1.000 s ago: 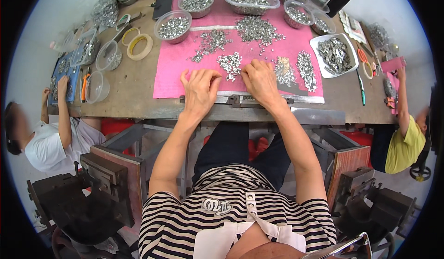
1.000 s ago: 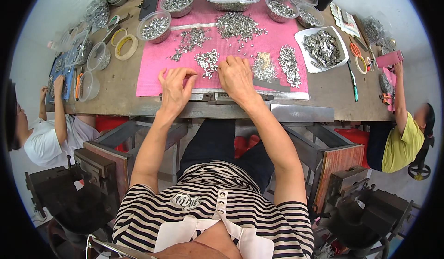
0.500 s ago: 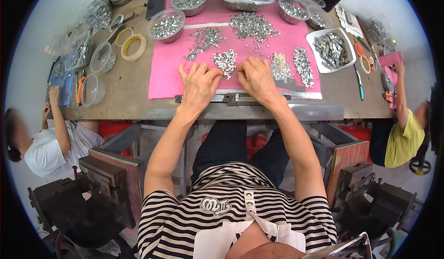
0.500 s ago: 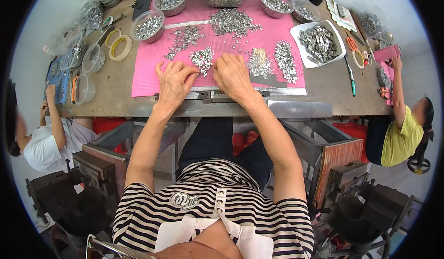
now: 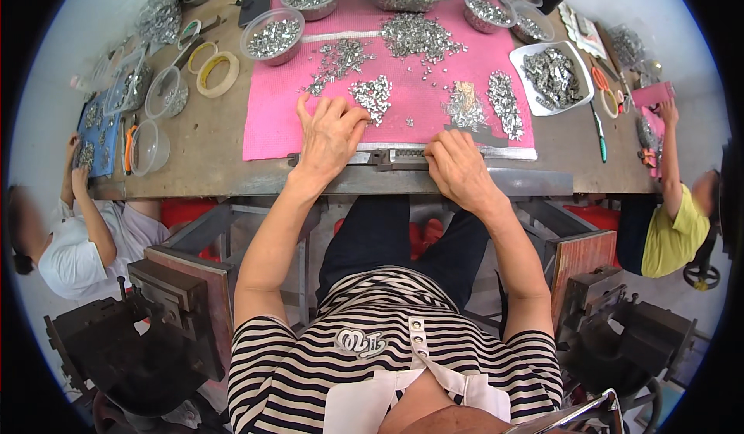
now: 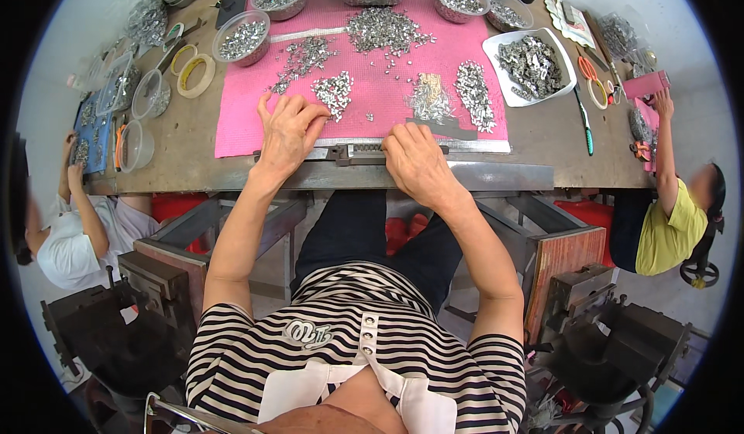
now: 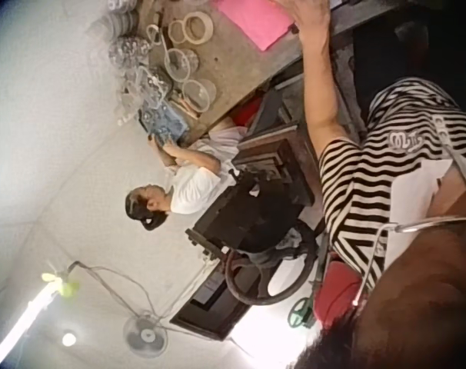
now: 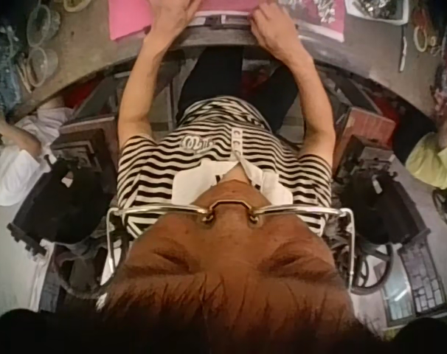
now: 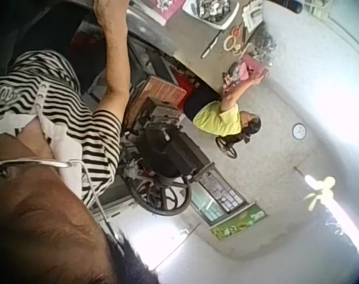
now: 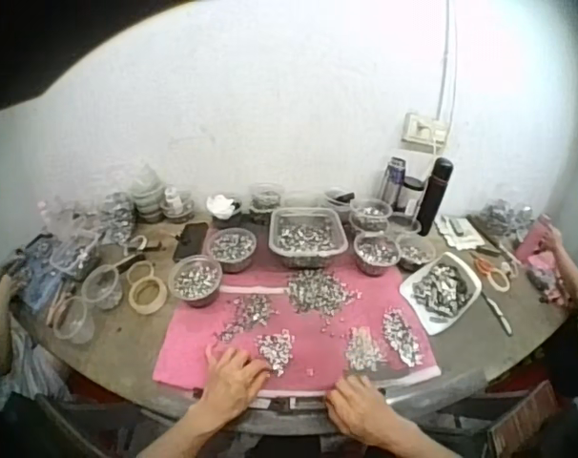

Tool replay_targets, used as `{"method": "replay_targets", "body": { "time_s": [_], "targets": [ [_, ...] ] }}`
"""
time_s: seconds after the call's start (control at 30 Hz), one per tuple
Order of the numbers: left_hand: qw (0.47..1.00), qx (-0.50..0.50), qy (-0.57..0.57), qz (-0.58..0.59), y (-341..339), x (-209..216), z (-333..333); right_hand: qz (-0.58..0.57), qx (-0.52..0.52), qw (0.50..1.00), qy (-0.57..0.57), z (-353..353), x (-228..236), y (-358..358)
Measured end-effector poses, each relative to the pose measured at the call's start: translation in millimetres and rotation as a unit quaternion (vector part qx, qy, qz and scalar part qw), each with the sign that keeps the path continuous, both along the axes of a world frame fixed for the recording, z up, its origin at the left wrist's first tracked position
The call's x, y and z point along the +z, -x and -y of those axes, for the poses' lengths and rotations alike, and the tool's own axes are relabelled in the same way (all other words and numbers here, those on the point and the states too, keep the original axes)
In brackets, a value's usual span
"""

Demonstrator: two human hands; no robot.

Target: The person repeatedly picks up small silver-colored metal pieces from a pink mat and places them into a metal jig. They then use a hand press to crimp or secure the pieces. The person continues this repetitive assembly process, moving finished pieces aside and selecting new ones from piles on the table.

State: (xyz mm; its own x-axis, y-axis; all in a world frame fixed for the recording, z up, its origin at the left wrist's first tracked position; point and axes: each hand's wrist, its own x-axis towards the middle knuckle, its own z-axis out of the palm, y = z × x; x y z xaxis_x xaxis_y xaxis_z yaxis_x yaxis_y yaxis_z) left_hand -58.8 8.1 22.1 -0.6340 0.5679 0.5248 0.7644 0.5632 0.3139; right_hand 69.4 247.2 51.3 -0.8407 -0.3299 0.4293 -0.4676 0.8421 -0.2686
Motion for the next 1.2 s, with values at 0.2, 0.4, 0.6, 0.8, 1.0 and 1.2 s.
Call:
{"method": "replay_targets", "body": {
  "time_s": [0.2, 0.4, 0.6, 0.8, 1.0, 1.2],
  "targets": [
    [1.0, -0.01, 0.0, 0.013, 3, 3, 2, -0.004, 0.014, 1.0, 0.008, -3, 0, 3],
    [1.0, -0.002, -0.002, 0.031, 3, 5, 4, -0.017, -0.006, 0.998, 0.06, 12, -5, 35],
    [0.999, 0.002, -0.008, 0.051, 3, 3, 7, -0.065, -0.062, 0.995, 0.04, 46, -30, 73],
    [0.997, 0.011, -0.016, 0.07, 5, 0, 12, -0.085, -0.075, 0.993, 0.015, 55, -35, 76],
    [0.999, 0.011, -0.006, 0.035, 3, 5, 6, -0.07, -0.05, 0.996, 0.012, 51, -35, 78],
    [0.999, -0.008, -0.006, 0.034, 9, 4, 4, -0.045, -0.021, 0.997, 0.052, 34, -25, 78]
  ]
}}
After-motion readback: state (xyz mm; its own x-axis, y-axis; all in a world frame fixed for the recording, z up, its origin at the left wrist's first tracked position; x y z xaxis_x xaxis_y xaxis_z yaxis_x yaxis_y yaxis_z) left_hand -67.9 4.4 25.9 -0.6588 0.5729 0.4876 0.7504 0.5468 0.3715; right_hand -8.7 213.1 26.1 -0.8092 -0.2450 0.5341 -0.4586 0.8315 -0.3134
